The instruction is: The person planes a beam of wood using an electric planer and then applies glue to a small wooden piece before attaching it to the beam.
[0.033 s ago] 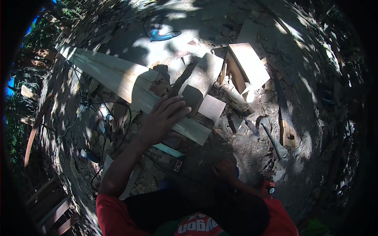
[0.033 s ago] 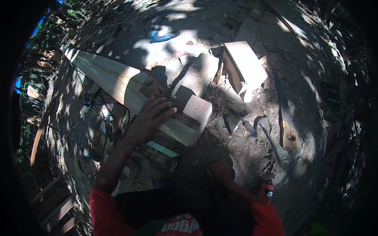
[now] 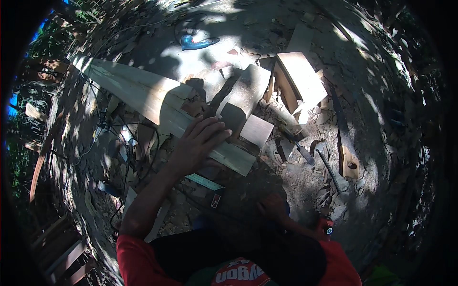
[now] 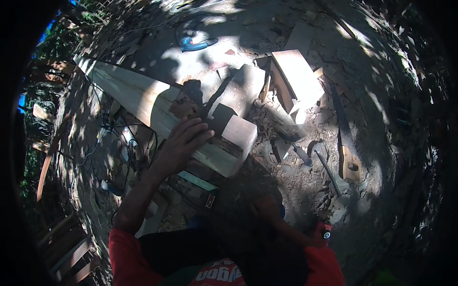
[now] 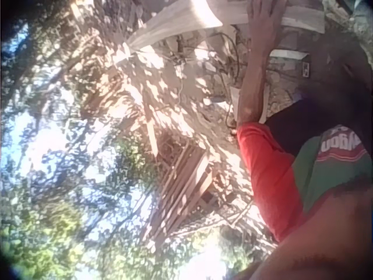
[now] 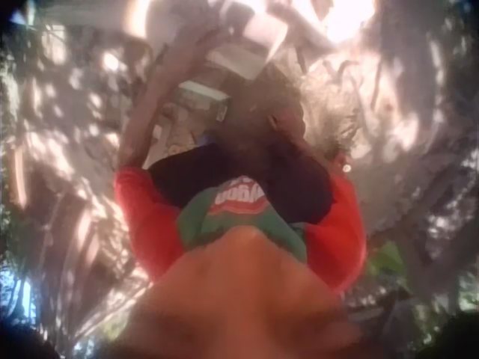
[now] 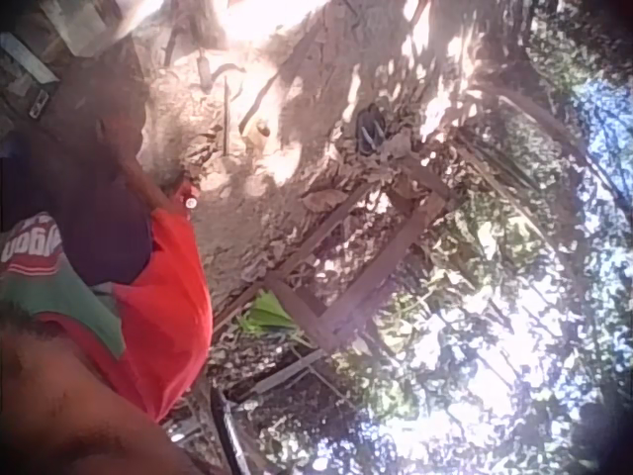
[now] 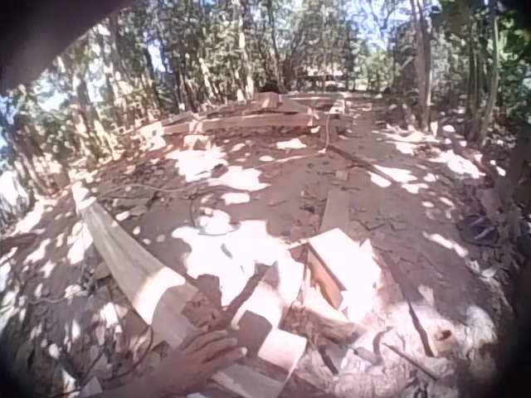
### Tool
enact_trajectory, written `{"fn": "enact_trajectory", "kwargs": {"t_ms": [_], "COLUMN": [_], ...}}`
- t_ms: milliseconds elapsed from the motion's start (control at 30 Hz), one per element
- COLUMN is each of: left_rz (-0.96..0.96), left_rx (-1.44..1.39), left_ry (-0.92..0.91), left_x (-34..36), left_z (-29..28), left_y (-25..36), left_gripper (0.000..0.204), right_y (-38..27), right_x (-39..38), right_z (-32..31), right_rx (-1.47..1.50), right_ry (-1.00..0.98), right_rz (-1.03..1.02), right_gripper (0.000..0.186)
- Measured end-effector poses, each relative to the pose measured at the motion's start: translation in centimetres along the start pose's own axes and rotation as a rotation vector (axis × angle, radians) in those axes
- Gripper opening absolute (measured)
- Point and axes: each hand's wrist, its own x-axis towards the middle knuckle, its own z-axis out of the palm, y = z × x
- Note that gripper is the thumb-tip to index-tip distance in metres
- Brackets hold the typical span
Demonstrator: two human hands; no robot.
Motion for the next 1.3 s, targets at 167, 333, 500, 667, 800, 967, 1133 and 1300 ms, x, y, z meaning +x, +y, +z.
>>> {"fn": "enact_trajectory", "kwargs": {"t_ms": [167,333,500,667,800,967,1133,1300], "left_rz": [-0.003,0.001,0.001,-0.001,0.002,0.004,0.000,-0.007], "left_rx": [0.001,0.002,-0.005,0.000,-0.006,-0.004,-0.006,-0.009], "left_ry": [0.001,-0.002,0.008,0.000,0.001,0.001,0.007,-0.013], "left_x": [-0.01,-0.05,0.00,-0.04,0.00,-0.08,-0.19,-0.09], "left_z": [-0.07,0.02,-0.01,0.11,0.16,0.27,0.07,0.52], "left_y": [0.09,-0.03,0.05,-0.03,-0.07,-0.07,-0.08,-0.11], "left_gripper": [0.088,0.088,0.088,0.088,0.088,0.089,0.089,0.089], "right_y": [0.04,0.09,-0.13,-0.18,-0.22,-0.38,-0.40,-0.07], "right_x": [0.12,0.05,0.14,0.21,0.20,0.28,0.28,0.12], "right_z": [0.08,0.20,-0.07,-0.19,-0.26,-0.54,-0.56,-0.02], "right_rx": [0.007,-0.011,-0.017,-0.011,-0.020,-0.040,-0.034,-0.026], "right_ry": [0.021,0.004,0.025,0.015,0.008,-0.011,0.013,0.027], "right_rz": [-0.020,-0.019,-0.028,-0.027,-0.026,-0.024,-0.038,-0.036], "right_gripper": [0.023,0.022,0.022,0.020,0.019,0.019,0.019,0.019]}}
